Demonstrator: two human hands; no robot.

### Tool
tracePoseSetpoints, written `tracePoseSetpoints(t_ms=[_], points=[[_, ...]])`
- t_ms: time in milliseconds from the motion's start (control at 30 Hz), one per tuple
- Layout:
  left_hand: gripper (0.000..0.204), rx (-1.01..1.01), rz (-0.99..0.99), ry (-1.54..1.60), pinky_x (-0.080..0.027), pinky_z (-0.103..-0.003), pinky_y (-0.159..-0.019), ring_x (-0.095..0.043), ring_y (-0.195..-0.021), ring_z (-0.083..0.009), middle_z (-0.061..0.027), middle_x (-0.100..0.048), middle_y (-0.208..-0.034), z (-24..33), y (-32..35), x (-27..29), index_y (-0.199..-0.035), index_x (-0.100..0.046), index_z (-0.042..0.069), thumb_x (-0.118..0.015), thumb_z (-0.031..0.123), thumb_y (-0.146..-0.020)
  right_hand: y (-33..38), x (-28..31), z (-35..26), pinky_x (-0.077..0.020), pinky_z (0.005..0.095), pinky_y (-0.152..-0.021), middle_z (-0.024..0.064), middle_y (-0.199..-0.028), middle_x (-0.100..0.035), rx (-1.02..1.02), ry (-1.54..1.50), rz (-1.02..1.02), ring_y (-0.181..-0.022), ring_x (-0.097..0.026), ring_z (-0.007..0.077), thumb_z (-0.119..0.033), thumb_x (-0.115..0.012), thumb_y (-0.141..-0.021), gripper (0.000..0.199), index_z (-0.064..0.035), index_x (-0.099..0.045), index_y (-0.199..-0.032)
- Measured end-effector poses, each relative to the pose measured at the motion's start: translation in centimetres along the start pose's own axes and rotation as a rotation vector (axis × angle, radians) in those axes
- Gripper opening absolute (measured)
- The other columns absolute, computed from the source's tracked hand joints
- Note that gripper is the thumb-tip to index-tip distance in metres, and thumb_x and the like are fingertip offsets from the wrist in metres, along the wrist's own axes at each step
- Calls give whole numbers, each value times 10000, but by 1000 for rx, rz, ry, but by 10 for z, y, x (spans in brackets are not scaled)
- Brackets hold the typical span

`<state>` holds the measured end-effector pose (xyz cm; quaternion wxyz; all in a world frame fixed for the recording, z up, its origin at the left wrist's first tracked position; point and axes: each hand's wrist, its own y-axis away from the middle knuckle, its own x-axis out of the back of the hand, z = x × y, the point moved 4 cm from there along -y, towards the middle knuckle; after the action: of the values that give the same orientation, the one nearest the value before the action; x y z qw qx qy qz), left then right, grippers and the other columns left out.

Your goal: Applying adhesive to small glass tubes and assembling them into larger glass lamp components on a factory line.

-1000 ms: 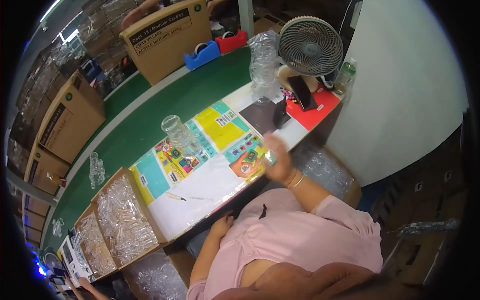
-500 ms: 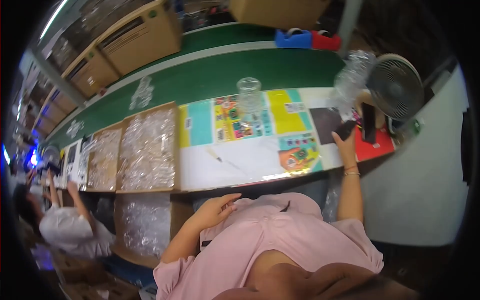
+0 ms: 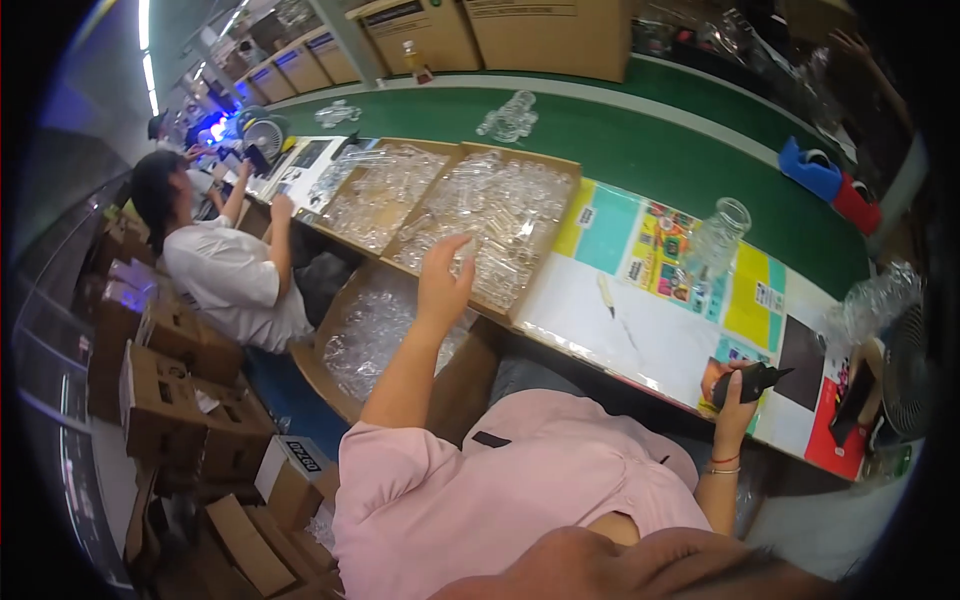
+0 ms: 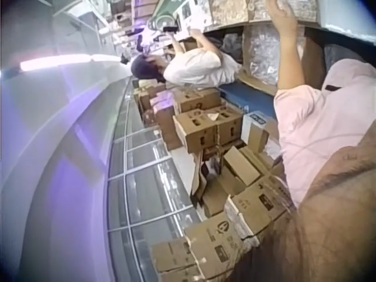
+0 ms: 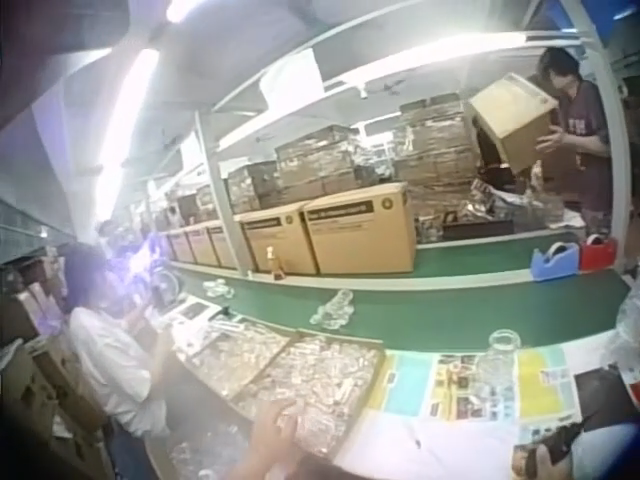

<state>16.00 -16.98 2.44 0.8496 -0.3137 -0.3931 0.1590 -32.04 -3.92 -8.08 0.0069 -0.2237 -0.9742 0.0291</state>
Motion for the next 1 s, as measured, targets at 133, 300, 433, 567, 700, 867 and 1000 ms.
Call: tracePoseSetpoints(t_ms=[133,300,433,567,700,867,1000], points=[[231,163,143,-128,-413,-418,-930,-541,-1053,-348,-182,-605,-1060,-89,-29,22,-1006,-631,26,-602,69,-780,10,-46,-16,-386,310,-938,86,-1075,-563,246,156,-43,-1007,-525,180,-101,-579,-891,249,8,-517,-1107],[261,414,180,-315,-433,-431,-909,-574,-1018,-356,-195,-628,-1030,-186,-52,37,-1015,-655,51,-589,148,-782,14,-51,-13,-374,315,-952,88,-1110,-533,220,248,-41,-1040,-502,186,-79,-597,-871,308,3,-485,-1146],[294,482,-10,-233,-470,-435,-854,-621,-953,-349,-207,-660,-983,-227,-86,17,-1012,-680,52,-606,239,-799,14,-51,-7,-310,364,-1015,93,-1083,-533,388,438,24,-1086,-471,225,-89,-598,-871,294,1,-481,-1125],[321,570,-192,-391,-486,-425,-844,-631,-948,-353,-206,-669,-969,-242,-119,-15,-999,-688,49,-634,296,-802,12,-53,1,-308,367,-1025,95,-1071,-536,346,451,114,-1088,-469,229,-96,-571,-893,352,14,-433,-1199],[329,654,-245,-341,-488,-432,-838,-628,-957,-362,-213,-660,-998,-253,-122,-37,-1000,-661,33,-657,294,-801,13,-51,6,-344,353,-1006,87,-1067,-543,317,495,136,-1046,-494,201,-109,-555,-908,426,28,-395,-1278],[307,672,91,-64,-485,-426,-836,-631,-925,-350,-201,-663,-972,-266,-121,-29,-1022,-631,22,-630,269,-841,9,-48,13,-323,362,-1022,84,-1067,-538,280,537,171,-1080,-476,212,-101,-546,-904,391,16,-409,-1251],[298,526,249,249,-480,-406,-824,-623,-919,-331,-195,-640,-1024,-239,-133,-12,-1104,-602,28,-564,236,-894,9,-50,8,-319,376,-1017,91,-1084,-524,299,563,140,-1065,-477,234,-73,-565,-879,445,6,-383,-1278]])
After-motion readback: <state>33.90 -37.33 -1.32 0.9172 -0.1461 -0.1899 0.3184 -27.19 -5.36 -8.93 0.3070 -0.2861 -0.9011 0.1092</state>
